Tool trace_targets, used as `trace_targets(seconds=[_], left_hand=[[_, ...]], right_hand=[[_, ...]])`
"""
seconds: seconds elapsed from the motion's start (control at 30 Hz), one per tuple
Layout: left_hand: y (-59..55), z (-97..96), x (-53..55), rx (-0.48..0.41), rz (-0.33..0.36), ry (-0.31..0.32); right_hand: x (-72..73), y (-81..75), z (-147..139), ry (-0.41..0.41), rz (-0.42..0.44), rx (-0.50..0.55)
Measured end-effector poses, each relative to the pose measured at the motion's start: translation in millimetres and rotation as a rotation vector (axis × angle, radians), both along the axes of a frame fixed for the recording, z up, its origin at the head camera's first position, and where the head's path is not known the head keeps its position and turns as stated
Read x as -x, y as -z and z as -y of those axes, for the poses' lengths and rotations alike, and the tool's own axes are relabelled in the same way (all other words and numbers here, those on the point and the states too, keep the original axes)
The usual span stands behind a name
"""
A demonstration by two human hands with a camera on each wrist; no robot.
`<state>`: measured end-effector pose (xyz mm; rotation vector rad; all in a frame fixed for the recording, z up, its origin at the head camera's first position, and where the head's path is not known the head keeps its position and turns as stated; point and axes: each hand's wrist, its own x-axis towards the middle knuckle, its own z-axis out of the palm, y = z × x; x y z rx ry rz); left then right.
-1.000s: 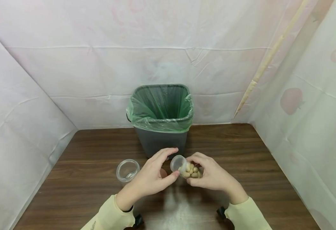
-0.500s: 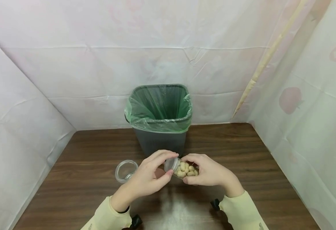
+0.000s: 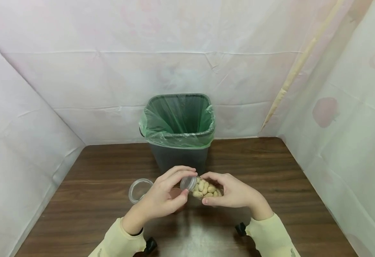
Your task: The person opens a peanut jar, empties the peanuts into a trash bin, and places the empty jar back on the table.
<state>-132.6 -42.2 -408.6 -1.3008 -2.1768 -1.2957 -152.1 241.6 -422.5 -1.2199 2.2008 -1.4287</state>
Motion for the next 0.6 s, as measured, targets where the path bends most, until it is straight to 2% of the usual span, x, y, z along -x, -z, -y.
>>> trace_targets(seconds=[0.13,0.33,0.47,0.6], left_hand=[[1.2,1.0,0.7,0.007,0.009,-0.007],[4.3,0.8,2.2,0.007,0.015,-0.007],[4.5,0.7,4.0,-0.003,-0.001,-0.006],[4.4,0.5,4.9,-0.014,-0.022,-0.005]], right_hand=[[1.0,1.1,1.5,-0.021,-0.002,0.020],[0.7,1.9,1.4,-0.004,-0.040,0.023],[0.6,1.6,1.2,0.014,-0.057,0.019],[0.5,0.7,1.3,0.031,-0.110,0.016]])
